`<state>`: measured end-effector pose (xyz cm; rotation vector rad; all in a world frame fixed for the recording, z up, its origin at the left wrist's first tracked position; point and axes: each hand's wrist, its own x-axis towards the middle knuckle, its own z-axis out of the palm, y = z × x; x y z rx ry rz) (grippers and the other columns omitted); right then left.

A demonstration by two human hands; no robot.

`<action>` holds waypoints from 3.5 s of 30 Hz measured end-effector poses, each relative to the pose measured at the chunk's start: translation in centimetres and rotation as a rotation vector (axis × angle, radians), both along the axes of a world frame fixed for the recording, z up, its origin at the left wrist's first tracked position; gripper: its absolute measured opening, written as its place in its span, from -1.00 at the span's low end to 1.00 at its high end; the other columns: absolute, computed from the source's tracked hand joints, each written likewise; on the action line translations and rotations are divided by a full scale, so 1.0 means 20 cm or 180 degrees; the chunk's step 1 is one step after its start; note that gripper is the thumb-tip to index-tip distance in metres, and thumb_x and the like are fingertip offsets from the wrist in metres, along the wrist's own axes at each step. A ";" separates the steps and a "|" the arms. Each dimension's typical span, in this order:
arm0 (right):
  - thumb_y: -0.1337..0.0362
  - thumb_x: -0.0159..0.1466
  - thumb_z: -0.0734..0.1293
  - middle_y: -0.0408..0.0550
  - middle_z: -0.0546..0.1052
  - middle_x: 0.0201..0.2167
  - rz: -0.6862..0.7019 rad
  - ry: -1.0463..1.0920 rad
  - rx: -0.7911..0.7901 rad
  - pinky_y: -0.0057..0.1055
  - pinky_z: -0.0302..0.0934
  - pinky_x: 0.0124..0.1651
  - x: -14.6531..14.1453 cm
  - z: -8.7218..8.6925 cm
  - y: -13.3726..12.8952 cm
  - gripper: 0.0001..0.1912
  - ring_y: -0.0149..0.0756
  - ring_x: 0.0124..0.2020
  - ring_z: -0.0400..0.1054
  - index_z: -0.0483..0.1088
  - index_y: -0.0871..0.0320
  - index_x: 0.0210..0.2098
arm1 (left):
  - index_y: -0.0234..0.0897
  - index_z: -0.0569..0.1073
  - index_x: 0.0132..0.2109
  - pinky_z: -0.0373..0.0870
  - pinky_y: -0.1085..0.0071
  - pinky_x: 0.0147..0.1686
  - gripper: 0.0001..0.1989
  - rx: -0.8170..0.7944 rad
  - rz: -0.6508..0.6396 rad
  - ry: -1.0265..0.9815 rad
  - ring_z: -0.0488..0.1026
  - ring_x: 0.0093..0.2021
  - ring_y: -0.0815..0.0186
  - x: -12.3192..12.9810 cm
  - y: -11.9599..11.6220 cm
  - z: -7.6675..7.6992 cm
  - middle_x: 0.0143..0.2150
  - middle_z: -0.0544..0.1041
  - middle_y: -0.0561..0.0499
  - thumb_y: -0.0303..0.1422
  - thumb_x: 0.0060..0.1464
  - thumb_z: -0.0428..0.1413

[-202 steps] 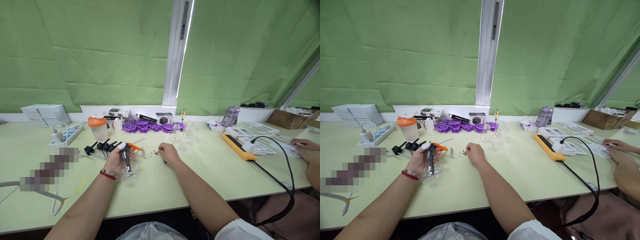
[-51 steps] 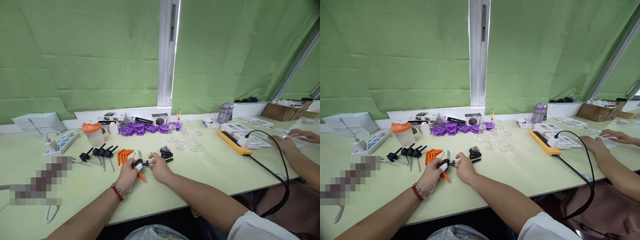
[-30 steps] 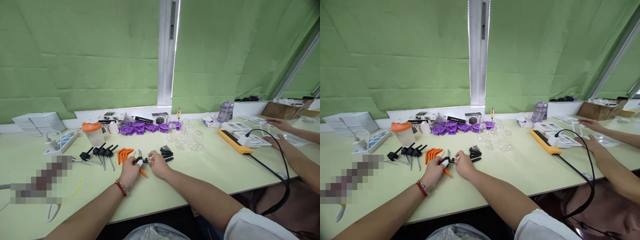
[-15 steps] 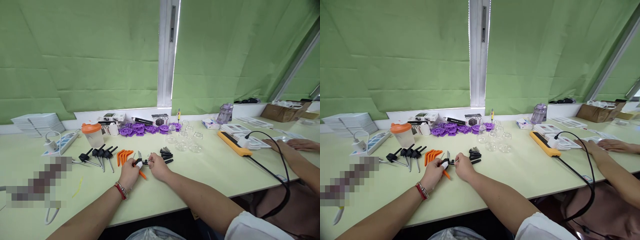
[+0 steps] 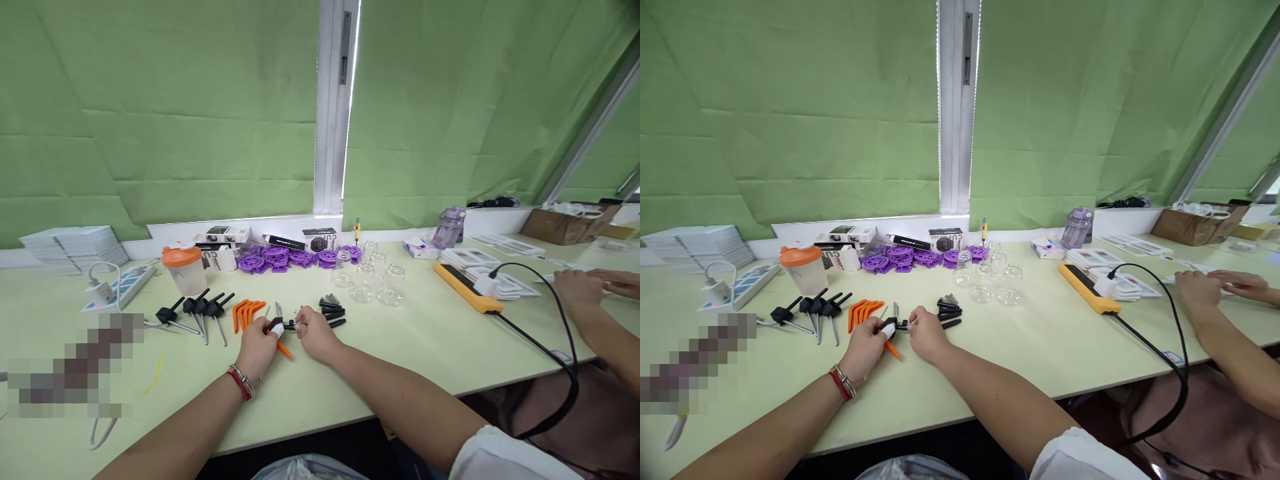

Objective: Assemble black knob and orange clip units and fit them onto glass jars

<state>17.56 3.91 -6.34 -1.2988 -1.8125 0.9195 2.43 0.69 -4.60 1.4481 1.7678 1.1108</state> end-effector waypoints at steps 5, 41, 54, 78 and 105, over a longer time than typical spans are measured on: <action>0.40 0.18 0.24 -0.17 0.40 -0.51 -0.0011 -0.0014 0.0022 -0.47 0.07 -0.39 0.00 0.00 0.00 -0.85 -0.39 -0.47 0.27 0.27 0.12 -0.24 | -0.22 0.31 -0.47 0.08 0.38 -0.49 -0.86 0.0034 -0.0020 0.0029 0.20 -0.52 0.28 -0.01 0.00 0.00 -0.57 0.26 0.06 -0.27 -0.13 0.09; 0.41 0.20 0.20 -0.19 0.38 -0.53 -0.0045 -0.0114 0.0042 -0.49 0.05 -0.42 0.00 0.02 -0.01 -0.87 -0.39 -0.48 0.27 0.25 0.11 -0.25 | -0.25 0.39 -0.38 0.27 0.34 -0.44 -0.86 -0.0041 -0.0031 0.0688 0.33 -0.44 0.26 -0.01 0.01 0.00 -0.50 0.37 -0.01 -0.32 0.00 -0.02; 0.38 0.21 0.19 -0.18 0.39 -0.51 -0.0026 -0.0094 0.0068 -0.49 0.06 -0.43 0.01 -0.02 0.01 -0.88 -0.39 -0.48 0.28 0.26 0.10 -0.24 | -0.24 0.29 -0.45 0.12 0.43 -0.54 -0.83 -0.0104 0.0070 0.0227 0.21 -0.55 0.36 -0.01 0.02 -0.03 -0.57 0.27 0.08 -0.24 -0.07 0.05; 0.35 0.17 0.23 -0.14 0.43 -0.53 -0.0021 -0.0059 -0.0030 -0.45 0.12 -0.41 0.14 0.09 -0.07 -0.94 -0.39 -0.50 0.26 0.33 0.15 -0.40 | -0.23 0.28 -0.40 0.18 0.40 -0.55 -0.77 -0.0173 -0.0051 0.0145 0.25 -0.57 0.36 -0.07 -0.05 0.01 -0.56 0.27 0.10 -0.16 -0.08 0.07; 0.32 0.10 0.33 -0.08 0.53 -0.39 0.0122 -0.0573 0.0053 -0.40 0.16 -0.29 0.46 0.15 -0.07 -0.91 -0.29 -0.34 0.36 0.48 0.14 -0.39 | -0.31 0.52 -0.29 0.34 0.29 -0.27 -0.75 0.0256 -0.1825 0.3409 0.46 -0.23 0.16 0.32 0.01 0.18 -0.29 0.49 -0.15 -0.52 0.04 -0.06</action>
